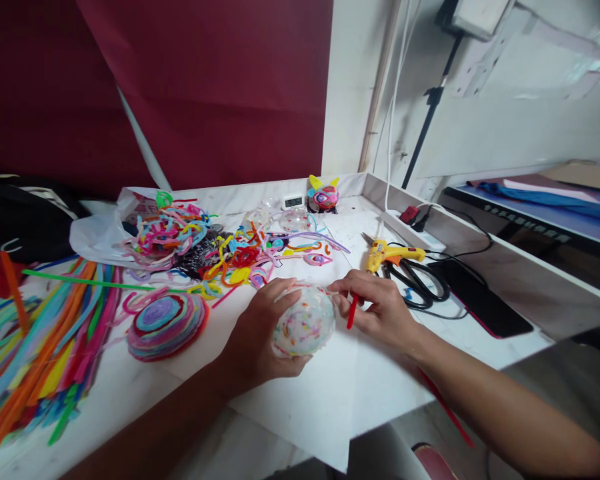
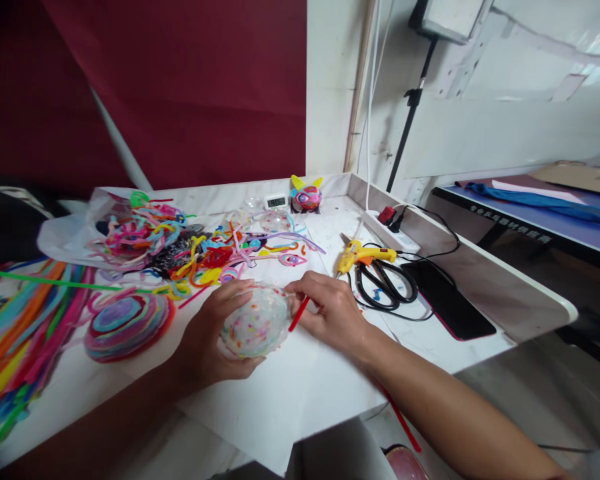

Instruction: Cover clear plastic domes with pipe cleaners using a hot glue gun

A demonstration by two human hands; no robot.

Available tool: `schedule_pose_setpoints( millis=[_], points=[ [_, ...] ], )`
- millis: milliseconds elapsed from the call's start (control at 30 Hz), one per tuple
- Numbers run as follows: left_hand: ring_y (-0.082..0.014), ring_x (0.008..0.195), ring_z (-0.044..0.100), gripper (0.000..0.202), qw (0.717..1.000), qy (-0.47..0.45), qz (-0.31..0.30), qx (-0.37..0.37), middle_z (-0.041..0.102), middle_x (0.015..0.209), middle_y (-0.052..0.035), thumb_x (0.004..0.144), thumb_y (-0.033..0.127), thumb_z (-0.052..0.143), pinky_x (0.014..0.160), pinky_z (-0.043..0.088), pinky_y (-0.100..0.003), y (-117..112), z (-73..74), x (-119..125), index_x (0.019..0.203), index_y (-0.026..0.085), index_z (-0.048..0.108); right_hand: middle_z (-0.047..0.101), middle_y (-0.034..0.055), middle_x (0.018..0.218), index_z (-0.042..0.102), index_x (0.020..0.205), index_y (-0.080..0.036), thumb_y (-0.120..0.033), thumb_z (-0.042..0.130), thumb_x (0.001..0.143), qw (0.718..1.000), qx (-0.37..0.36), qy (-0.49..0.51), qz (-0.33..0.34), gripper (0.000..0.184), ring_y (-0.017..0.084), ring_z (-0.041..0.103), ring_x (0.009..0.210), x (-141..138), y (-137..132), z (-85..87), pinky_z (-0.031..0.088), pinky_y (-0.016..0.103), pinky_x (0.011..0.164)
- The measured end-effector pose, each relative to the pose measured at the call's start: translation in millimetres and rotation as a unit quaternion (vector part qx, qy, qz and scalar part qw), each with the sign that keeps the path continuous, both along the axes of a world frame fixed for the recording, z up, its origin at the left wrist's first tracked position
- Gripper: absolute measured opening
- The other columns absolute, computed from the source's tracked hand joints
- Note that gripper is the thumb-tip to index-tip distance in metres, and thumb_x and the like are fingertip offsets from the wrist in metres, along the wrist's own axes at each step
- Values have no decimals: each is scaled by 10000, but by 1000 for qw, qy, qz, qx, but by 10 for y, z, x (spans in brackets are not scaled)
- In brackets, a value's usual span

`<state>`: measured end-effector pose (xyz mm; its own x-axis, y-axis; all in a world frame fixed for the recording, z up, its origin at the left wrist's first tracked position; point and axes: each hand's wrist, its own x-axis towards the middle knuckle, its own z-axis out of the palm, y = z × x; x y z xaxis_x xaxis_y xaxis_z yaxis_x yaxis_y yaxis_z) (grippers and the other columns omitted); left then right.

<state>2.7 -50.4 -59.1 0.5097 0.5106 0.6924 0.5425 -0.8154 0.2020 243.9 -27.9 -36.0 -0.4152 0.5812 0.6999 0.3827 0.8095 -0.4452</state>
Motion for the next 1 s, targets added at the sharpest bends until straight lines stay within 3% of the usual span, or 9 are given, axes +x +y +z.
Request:
schedule_pose_setpoints(
  millis=[200,433,733,867,1000],
  points=[
    [-341,1269,484,835,1000,15,-5,10,477,1327,-166,631,272,742,1058,446,-507,-12,-11,4,1358,210,337,668,56,751,682,964,-140,-196,564,935,998,54,-35,8,134,128,586,648,0,5,-46,438,235,579],
    [-331,1285,476,815,999,30,-12,7,471,1337,-174,653,282,730,1084,425,-490,-22,-6,21,1361,195,335,617,66,710,664,874,-115,-251,516,957,975,158,-142,-59,217,165,539,633,9,-20,-56,370,274,555],
    [-337,1279,484,868,1000,9,-21,-19,481,1336,-164,610,276,749,1068,436,-497,-19,-28,22,1365,220,325,567,45,692,638,844,-114,-225,532,929,990,103,-89,-34,175,147,498,610,0,-36,-54,375,260,558],
    [-343,1273,490,869,1000,-3,-20,-22,485,1333,-165,599,274,755,1062,440,-506,-27,-8,18,1357,221,333,556,30,681,615,812,-135,-155,563,884,993,92,-41,-65,91,135,498,607,27,-4,-40,380,246,566],
    [-345,1261,507,894,997,-44,4,-63,497,1332,-162,572,280,768,1056,448,-509,-22,-2,9,1356,217,345,575,9,672,599,774,-150,-87,574,839,998,24,2,-60,94,102,497,586,53,38,7,369,213,551]
  ],
)
